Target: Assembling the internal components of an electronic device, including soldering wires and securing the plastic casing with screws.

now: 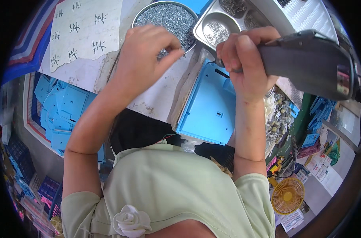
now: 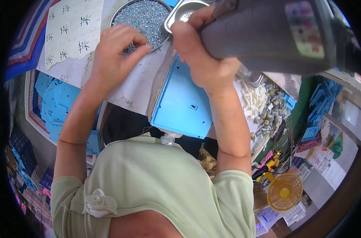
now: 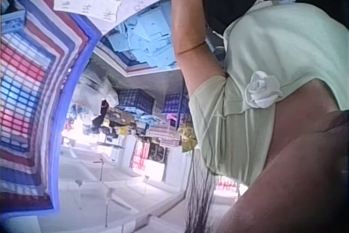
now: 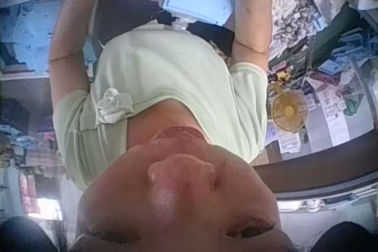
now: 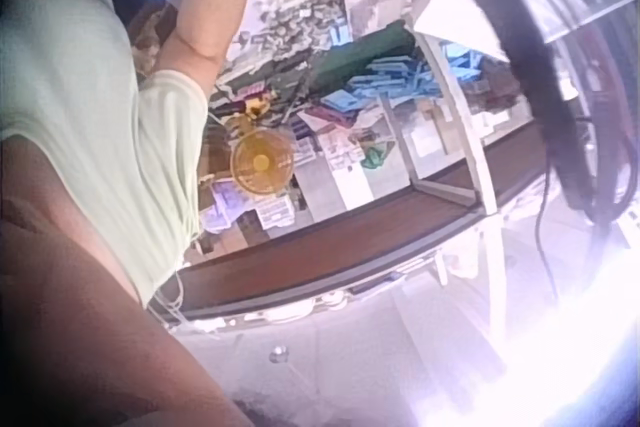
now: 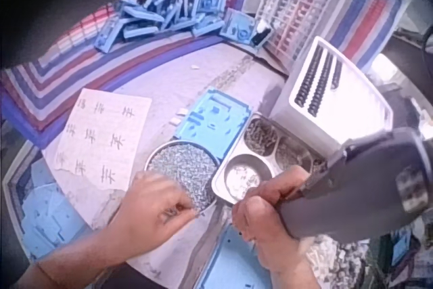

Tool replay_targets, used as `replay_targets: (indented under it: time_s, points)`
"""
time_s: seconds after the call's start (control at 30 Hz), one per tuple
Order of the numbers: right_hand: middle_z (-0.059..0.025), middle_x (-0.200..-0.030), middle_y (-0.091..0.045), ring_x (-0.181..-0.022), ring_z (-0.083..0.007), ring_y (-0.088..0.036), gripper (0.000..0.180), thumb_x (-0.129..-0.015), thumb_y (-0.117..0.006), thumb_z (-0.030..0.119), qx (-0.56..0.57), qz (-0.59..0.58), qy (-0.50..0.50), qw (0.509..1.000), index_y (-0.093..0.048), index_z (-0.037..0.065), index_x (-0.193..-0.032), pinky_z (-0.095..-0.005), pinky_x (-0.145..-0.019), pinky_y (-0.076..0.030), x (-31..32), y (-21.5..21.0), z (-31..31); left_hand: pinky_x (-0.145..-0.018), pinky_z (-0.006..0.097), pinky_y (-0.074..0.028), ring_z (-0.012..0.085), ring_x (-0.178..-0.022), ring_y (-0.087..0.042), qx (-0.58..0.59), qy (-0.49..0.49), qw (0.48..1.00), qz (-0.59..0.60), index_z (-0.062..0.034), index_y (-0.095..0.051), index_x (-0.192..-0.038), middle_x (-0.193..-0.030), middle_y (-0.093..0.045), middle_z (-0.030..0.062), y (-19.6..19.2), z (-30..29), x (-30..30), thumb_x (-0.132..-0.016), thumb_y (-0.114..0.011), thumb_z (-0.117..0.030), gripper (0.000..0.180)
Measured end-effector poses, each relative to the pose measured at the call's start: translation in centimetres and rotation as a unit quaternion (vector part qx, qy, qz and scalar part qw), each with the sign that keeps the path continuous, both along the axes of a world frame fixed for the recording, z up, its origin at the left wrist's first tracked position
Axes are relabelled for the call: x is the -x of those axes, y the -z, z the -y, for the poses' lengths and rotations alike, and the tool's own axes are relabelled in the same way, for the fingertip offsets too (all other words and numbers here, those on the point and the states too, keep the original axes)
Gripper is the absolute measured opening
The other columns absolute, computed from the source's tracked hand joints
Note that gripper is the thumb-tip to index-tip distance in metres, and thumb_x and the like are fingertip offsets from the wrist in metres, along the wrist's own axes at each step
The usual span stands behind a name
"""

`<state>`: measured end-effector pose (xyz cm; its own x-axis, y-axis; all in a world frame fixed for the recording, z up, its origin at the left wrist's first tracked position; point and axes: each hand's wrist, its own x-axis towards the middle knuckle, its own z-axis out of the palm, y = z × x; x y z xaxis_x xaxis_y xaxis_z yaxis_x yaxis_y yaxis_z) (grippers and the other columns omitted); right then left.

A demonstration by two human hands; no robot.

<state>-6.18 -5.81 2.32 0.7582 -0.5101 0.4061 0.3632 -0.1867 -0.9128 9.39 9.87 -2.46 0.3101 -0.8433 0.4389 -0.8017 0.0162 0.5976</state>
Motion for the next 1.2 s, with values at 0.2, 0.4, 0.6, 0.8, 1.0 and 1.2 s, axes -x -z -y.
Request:
replay_targets:
  time_s: [0.2, 0.4, 0.6, 0.8, 1.0, 1.2]
  points:
    - [-0.0006, -0.059, -0.046, -0.053, -0.0133, -0.046, 0.012, -0.101, -0.054, 0.012, 0.035, 0.004, -0.032, 0.999, -0.045, 0.008, -0.094, -0.0378, -0.058, -0.047, 1.9, -1.8, -1.3, -0.087, 0.039, -0.041, 0.0220, -0.088, -0.063, 0.050, 0.016, 0.999, 0.003, -0.0113, -0.068, -0.089, -0.089, -0.066, 0.0011, 0.7, -1.1, 2.3, -0.084, -0.077, -0.014, 0.011]
    - [-0.0026, -0.064, -0.053, -0.053, -0.0122, -0.047, 0.014, -0.096, -0.064, 0.009, 0.043, -0.026, 0.015, 0.999, -0.050, 0.005, -0.098, -0.0333, -0.056, -0.045, 1.9, 0.0, -2.1, -0.082, 0.038, -0.041, 0.0243, -0.083, -0.062, 0.079, 0.058, 0.995, -0.032, -0.0095, -0.069, -0.091, -0.088, -0.068, 0.0033, 0.2, -2.2, 3.7, -0.077, -0.081, -0.005, 0.019]
    - [0.0029, -0.066, -0.051, -0.057, -0.0119, -0.048, 0.025, -0.104, -0.056, 0.027, -0.046, 0.099, -0.167, 0.980, -0.053, 0.010, -0.121, -0.0328, -0.059, -0.044, 2.8, -5.0, -2.3, -0.083, 0.038, -0.038, 0.0220, -0.080, -0.060, 0.123, 0.068, 0.989, -0.046, -0.0112, -0.069, -0.091, -0.087, -0.067, 0.0014, 0.2, -2.3, 4.7, -0.074, -0.083, -0.005, 0.023]
    - [0.0036, -0.068, -0.052, -0.056, -0.0108, -0.048, 0.029, -0.106, -0.055, 0.035, -0.028, 0.087, -0.195, 0.977, -0.052, 0.011, -0.123, -0.0315, -0.059, -0.045, 3.2, -5.2, -3.4, -0.084, 0.039, -0.037, 0.0213, -0.079, -0.060, 0.129, 0.073, 0.988, -0.052, -0.0115, -0.068, -0.091, -0.086, -0.066, 0.0006, -0.1, -2.6, 5.6, -0.073, -0.083, -0.008, 0.024]
    - [0.0032, -0.067, -0.053, -0.054, -0.0107, -0.047, 0.027, -0.106, -0.056, 0.034, -0.033, 0.077, -0.170, 0.982, -0.052, 0.011, -0.120, -0.0312, -0.057, -0.044, 3.7, -5.3, -4.8, -0.085, 0.040, -0.037, 0.0218, -0.079, -0.059, 0.108, 0.064, 0.991, -0.043, -0.0121, -0.067, -0.089, -0.084, -0.064, 0.0004, -0.3, -3.3, 6.1, -0.074, -0.082, -0.010, 0.021]
    - [0.0013, -0.066, -0.053, -0.055, -0.0126, -0.049, 0.026, -0.103, -0.062, 0.030, -0.051, 0.050, -0.127, 0.989, -0.051, 0.009, -0.114, -0.0329, -0.057, -0.045, 5.0, -5.3, -6.2, -0.082, 0.040, -0.038, 0.0252, -0.072, -0.054, 0.026, 0.047, 0.998, -0.025, -0.0098, -0.060, -0.079, -0.074, -0.055, 0.0025, 0.0, -5.5, 5.4, -0.076, -0.077, -0.007, 0.018]
